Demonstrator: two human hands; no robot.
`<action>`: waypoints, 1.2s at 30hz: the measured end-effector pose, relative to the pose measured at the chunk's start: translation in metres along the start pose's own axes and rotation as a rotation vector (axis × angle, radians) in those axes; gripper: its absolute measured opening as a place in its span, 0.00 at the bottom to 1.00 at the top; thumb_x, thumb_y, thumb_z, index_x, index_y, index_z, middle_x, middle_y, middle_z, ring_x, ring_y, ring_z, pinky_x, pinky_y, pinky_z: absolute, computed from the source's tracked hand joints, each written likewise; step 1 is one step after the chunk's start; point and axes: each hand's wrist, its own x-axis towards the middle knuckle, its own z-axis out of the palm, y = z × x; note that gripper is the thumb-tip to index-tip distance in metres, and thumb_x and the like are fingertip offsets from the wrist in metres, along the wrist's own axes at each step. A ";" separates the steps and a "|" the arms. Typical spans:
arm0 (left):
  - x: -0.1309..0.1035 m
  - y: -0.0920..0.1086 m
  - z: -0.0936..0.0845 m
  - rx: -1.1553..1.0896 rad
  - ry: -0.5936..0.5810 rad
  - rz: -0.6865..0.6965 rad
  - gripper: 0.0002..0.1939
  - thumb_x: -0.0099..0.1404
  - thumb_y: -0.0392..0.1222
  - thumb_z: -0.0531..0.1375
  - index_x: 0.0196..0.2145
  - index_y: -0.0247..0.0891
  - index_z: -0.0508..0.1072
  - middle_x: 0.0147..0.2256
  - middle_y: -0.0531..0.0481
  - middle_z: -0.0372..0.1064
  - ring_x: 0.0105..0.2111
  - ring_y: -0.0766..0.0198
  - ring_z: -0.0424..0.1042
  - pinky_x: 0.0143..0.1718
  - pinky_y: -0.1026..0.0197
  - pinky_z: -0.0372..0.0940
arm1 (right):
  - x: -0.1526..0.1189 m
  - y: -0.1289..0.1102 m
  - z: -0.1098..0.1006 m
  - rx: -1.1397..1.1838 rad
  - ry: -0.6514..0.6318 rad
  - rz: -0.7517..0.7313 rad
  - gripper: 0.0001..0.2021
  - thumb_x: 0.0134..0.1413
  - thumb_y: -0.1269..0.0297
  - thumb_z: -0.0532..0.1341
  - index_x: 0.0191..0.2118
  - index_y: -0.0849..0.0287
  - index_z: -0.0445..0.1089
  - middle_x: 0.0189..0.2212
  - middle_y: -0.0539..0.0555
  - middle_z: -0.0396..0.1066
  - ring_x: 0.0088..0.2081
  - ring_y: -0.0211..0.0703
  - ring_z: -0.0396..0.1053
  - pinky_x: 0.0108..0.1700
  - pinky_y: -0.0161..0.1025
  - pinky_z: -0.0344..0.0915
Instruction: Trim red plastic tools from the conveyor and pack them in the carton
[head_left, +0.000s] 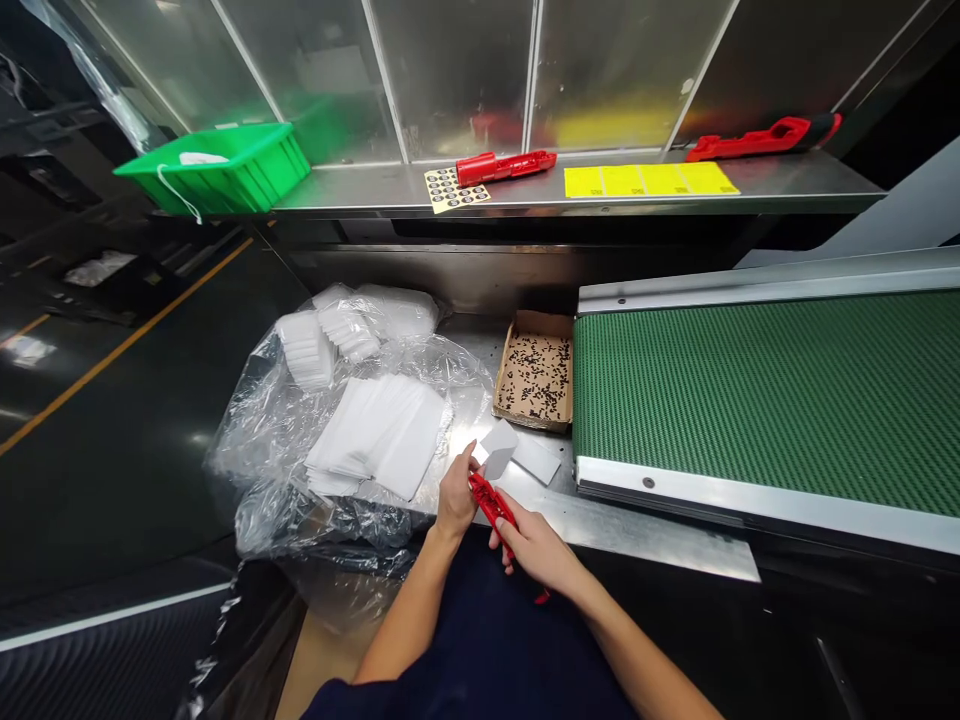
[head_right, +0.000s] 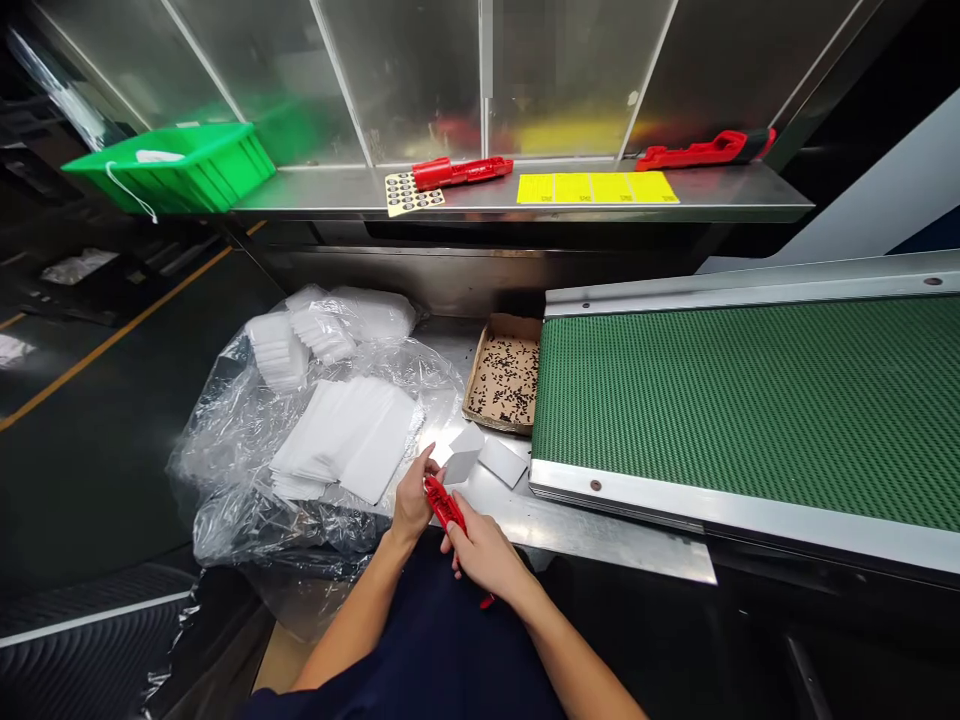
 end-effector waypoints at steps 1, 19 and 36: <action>-0.002 0.000 0.001 -0.020 0.001 -0.002 0.20 0.69 0.39 0.52 0.57 0.35 0.63 0.33 0.49 0.70 0.31 0.64 0.71 0.37 0.61 0.70 | 0.002 0.001 0.000 0.021 0.015 0.021 0.27 0.61 0.61 0.48 0.65 0.60 0.53 0.26 0.47 0.69 0.21 0.35 0.66 0.25 0.33 0.68; -0.012 0.020 0.009 -0.234 0.084 -0.206 0.23 0.68 0.44 0.54 0.59 0.35 0.60 0.34 0.48 0.71 0.32 0.63 0.72 0.38 0.60 0.70 | 0.009 0.017 -0.011 0.053 0.191 0.156 0.27 0.59 0.63 0.54 0.65 0.56 0.57 0.22 0.45 0.72 0.16 0.35 0.66 0.19 0.31 0.64; -0.005 0.018 -0.011 -0.127 -0.083 -0.150 0.27 0.61 0.64 0.59 0.46 0.39 0.72 0.32 0.47 0.72 0.28 0.59 0.70 0.17 0.64 0.61 | 0.002 -0.003 -0.025 0.056 0.052 0.136 0.33 0.57 0.72 0.52 0.68 0.54 0.47 0.20 0.42 0.69 0.13 0.34 0.63 0.15 0.27 0.60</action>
